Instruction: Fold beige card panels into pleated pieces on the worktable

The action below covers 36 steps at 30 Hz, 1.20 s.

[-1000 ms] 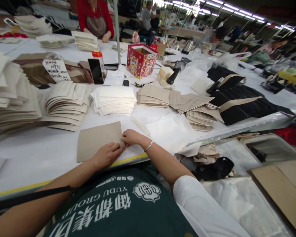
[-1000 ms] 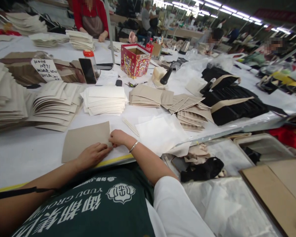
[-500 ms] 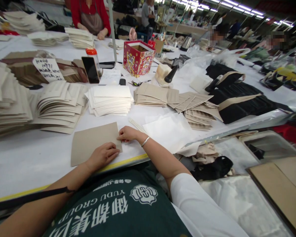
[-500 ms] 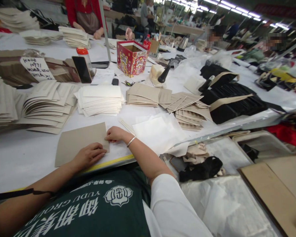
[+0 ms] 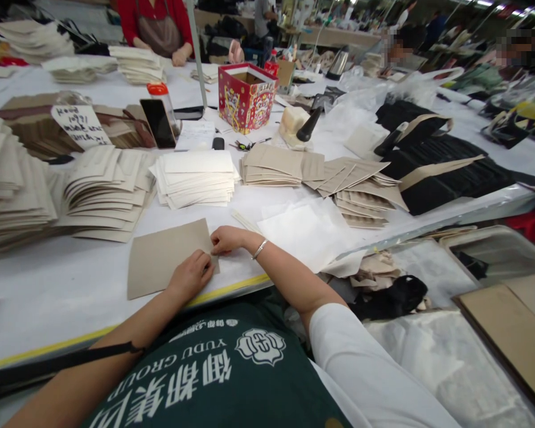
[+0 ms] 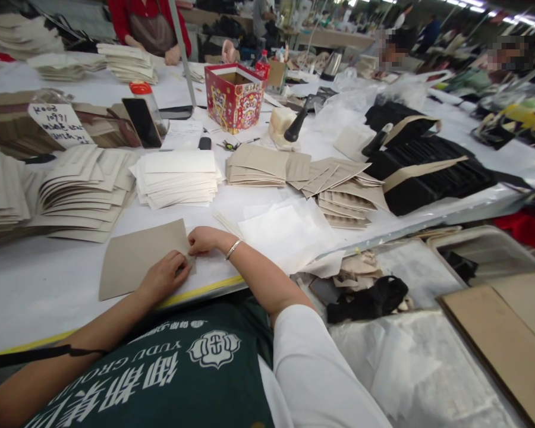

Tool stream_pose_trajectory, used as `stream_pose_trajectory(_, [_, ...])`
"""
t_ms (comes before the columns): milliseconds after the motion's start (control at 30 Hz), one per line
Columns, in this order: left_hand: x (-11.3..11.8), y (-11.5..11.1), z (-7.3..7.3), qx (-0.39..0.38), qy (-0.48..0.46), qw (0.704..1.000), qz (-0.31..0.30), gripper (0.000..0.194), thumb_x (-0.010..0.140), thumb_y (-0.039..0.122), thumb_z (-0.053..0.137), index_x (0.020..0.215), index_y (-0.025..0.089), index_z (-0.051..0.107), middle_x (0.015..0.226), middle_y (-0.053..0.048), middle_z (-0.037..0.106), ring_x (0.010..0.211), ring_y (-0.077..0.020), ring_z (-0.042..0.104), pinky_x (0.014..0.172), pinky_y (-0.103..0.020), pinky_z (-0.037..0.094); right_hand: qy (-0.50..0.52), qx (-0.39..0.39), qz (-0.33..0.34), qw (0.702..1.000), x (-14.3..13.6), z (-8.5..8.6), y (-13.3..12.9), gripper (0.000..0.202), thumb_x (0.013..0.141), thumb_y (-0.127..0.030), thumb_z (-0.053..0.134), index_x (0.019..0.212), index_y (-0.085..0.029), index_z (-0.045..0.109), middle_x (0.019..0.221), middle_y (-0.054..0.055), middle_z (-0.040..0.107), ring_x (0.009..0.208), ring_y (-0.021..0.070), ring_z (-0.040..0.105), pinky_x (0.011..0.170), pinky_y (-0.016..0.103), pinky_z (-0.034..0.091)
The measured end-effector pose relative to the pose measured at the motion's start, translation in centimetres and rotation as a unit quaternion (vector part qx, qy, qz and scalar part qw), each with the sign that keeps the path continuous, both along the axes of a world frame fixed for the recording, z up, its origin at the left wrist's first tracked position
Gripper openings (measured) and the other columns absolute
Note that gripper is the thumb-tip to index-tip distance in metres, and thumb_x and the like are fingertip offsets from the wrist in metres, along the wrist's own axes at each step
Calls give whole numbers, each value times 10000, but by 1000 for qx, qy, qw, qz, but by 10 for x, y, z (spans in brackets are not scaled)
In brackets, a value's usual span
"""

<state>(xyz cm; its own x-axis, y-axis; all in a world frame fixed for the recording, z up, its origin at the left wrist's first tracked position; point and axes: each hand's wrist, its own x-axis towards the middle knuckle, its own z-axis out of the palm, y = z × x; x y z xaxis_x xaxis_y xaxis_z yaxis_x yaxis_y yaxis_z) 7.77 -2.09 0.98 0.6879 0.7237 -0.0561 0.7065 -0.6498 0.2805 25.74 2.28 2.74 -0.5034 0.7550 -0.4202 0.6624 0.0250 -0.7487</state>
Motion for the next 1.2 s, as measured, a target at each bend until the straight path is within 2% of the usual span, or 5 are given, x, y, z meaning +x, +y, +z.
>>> stream_pose_trajectory(300, [-4, -6, -4, 44, -31, 998, -24, 168, 840, 220, 416, 866, 185, 578, 834, -60, 551, 796, -188, 537, 759, -309, 458, -36, 36, -4, 999, 1, 2, -3, 94, 700, -187, 566, 615, -146, 567, 440, -57, 496, 474, 93, 473, 505, 196, 343])
stream_pose_trajectory(433, [-12, -5, -9, 65, -41, 992, -97, 335, 841, 178, 390, 1115, 206, 581, 919, -67, 584, 835, -198, 532, 784, -321, 457, -30, 21, 3, 999, 0, 1, -1, 149, 716, -180, 542, 570, -146, 549, 441, -44, 509, 460, 88, 478, 491, 192, 354])
stream_pose_trajectory(600, [-18, -3, -12, 115, -18, 979, -165, 345, 860, 165, 374, 1121, 192, 597, 954, -81, 613, 788, -188, 526, 760, -316, 454, 32, -45, -35, 998, 1, -10, 4, 167, 747, -185, 527, 585, -145, 517, 498, -40, 548, 442, 71, 494, 451, 170, 371])
stream_pose_trajectory(933, [-16, 0, -12, 122, -41, 982, -136, 331, 920, 270, 338, 1061, 161, 617, 1023, -99, 630, 914, -190, 586, 843, -306, 477, 83, 1, -67, 994, 10, -15, 9, 82, 717, -193, 555, 647, -152, 539, 446, -86, 455, 433, 63, 441, 439, 166, 318])
stream_pose_trajectory(1200, [-15, 4, -14, 112, -11, 985, -134, 312, 920, 274, 330, 952, 170, 622, 1193, -96, 613, 1017, -190, 598, 896, -310, 480, 4, 40, -54, 998, 5, -1, 3, 74, 718, -161, 541, 693, -141, 608, 427, -79, 436, 448, 72, 428, 482, 181, 314])
